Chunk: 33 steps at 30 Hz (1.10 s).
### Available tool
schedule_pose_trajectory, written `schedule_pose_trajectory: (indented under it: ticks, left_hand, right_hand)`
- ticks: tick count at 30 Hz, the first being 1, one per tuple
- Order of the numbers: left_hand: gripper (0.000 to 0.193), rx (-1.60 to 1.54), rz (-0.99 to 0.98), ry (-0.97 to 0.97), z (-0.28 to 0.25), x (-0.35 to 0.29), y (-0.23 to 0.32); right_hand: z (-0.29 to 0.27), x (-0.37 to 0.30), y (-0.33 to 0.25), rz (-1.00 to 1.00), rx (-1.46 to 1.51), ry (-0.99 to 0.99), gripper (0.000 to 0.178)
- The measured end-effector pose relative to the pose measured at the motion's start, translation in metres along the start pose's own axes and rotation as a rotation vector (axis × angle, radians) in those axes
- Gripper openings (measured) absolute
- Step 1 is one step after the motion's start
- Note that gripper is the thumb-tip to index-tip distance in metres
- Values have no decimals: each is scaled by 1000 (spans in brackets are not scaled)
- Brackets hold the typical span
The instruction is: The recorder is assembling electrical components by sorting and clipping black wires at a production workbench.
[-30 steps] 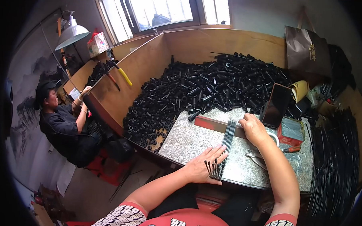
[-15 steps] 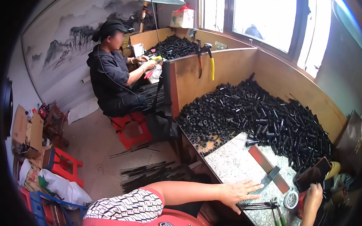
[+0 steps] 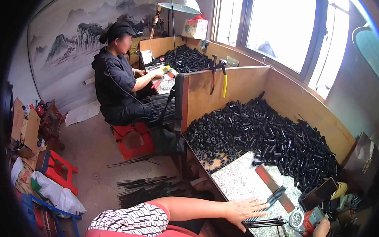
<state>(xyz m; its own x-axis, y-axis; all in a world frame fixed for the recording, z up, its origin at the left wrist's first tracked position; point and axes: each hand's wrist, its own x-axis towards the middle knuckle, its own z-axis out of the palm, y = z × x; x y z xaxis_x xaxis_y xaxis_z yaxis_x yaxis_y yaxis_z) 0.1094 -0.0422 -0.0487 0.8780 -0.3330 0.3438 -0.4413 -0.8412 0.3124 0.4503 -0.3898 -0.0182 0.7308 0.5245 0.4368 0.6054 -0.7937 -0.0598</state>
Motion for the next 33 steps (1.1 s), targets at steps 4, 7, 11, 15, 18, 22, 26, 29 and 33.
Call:
schedule_pose_trajectory:
  ticks: [4, 7, 11, 15, 18, 22, 26, 29, 33]
  left_hand:
    - [112, -9, -14, -11, -3, 0, -2]
    - [110, 6, 1, -8, -1, 1, -4]
    - [106, 11, 10, 3, 2, 0, -4]
    - [105, 0, -1, -6, 2, -2, -1]
    - [104, 6, 6, -2, 3, -6, 0]
    - [100, 1, 30, -46, -3, 2, -3]
    - [90, 20, -4, -53, -9, 4, 2]
    - [88, 91, -38, -120, -22, 6, 3]
    - [91, 219, -22, -153, -20, 16, 7]
  right_hand:
    - [-2, -3, -4, -182, -24, 34, 3]
    - [-7, -5, -15, -226, -91, 39, 8]
    - [-18, -10, -29, -185, -111, 41, 15]
    - [-21, -10, -27, -161, -98, 60, 17]
    - [-32, -9, -46, -141, -86, 147, 17]
    - [-53, -6, -83, -172, 7, 119, 12]
    - [-61, 5, -164, -255, 101, 35, 29]
    - [-40, 20, -194, -420, 81, 58, 35]
    - [3, 27, -201, -251, 251, -153, 23]
